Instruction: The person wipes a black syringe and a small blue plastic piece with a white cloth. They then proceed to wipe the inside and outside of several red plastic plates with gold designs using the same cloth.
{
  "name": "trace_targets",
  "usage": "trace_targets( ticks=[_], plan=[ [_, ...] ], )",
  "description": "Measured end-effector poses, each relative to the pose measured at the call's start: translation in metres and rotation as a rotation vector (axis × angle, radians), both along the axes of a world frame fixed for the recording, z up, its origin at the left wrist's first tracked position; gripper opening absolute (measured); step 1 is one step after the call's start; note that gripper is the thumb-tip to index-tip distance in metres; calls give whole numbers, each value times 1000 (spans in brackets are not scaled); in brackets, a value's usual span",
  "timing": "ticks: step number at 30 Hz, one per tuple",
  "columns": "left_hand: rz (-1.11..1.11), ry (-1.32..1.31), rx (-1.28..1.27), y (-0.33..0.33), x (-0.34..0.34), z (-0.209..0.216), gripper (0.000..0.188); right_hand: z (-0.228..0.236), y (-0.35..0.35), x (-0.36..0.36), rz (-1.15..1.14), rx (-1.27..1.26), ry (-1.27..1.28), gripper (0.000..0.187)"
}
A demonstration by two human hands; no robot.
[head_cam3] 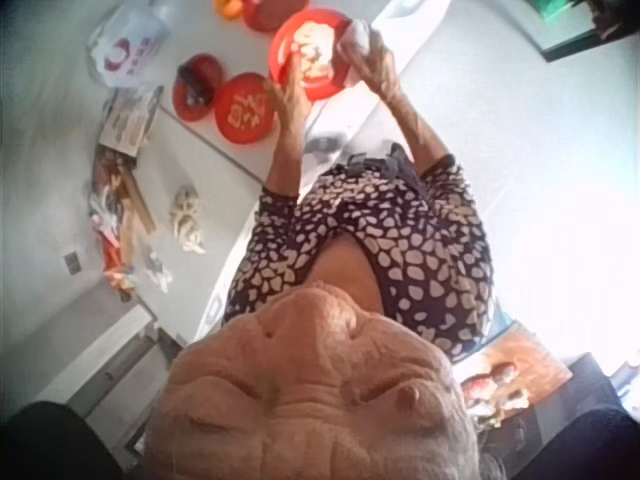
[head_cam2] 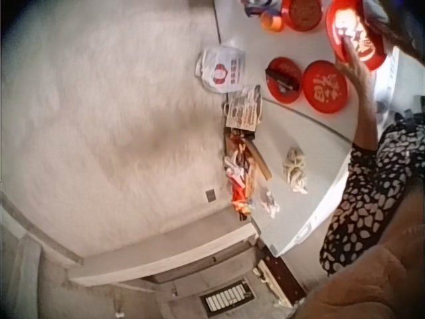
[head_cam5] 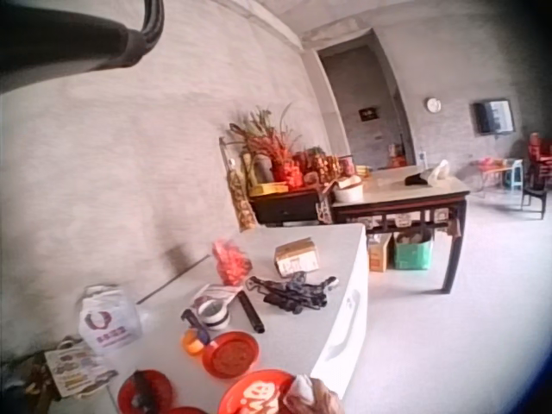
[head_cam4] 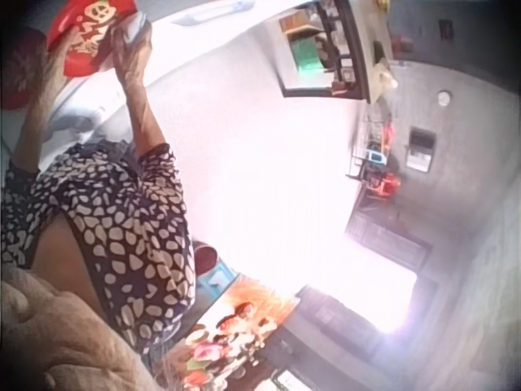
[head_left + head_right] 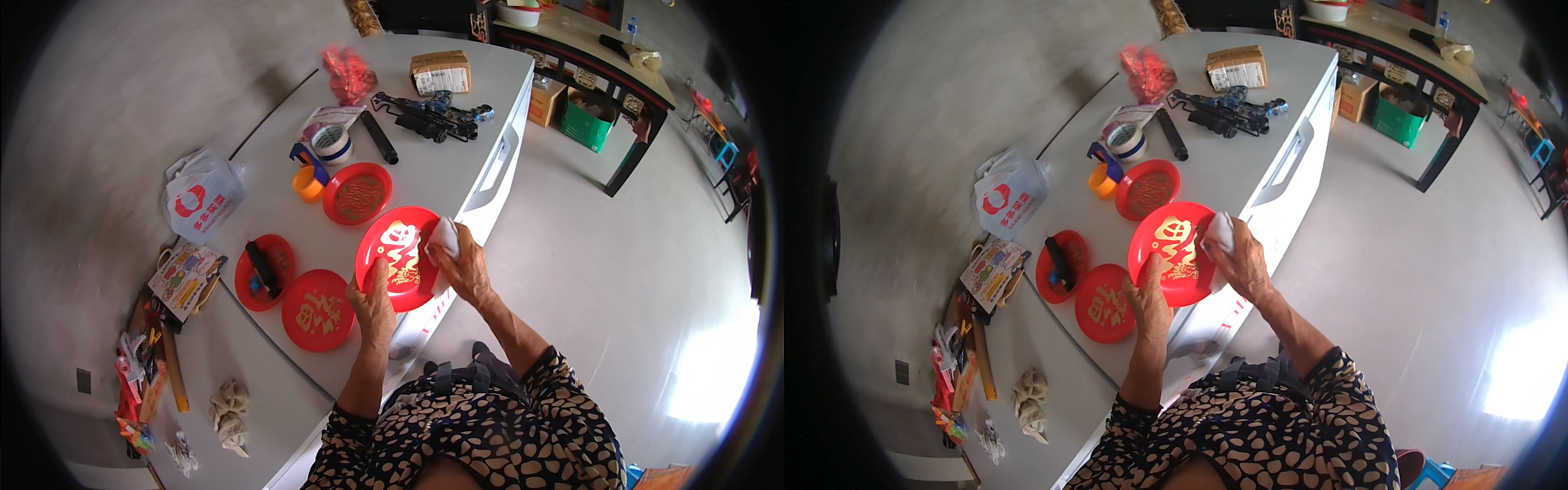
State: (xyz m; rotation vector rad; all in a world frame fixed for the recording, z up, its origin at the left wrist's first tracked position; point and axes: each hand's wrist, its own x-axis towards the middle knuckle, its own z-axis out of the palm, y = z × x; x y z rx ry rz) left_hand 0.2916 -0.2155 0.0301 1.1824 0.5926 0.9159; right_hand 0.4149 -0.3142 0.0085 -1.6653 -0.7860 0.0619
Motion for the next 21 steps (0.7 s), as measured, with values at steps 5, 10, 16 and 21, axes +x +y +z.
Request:
trace_targets(
  ticks=[5, 10, 16, 21],
  plan=[
    [-101, 147, 176, 3, -9, -2, 25, 6, -17, 4, 80, -21, -35, 44],
    [-339, 301, 443, 4, -24, 7, 20, 41, -3, 14, 122, 67, -987, 43],
    [-489, 266, 512, -4, -45, 16, 16, 86, -17, -24, 335, -166, -1139, 42],
    [-485, 288, 536, -27, -45, 36, 18, 97, -45, -20, 324, -112, -968, 53]
  ],
)
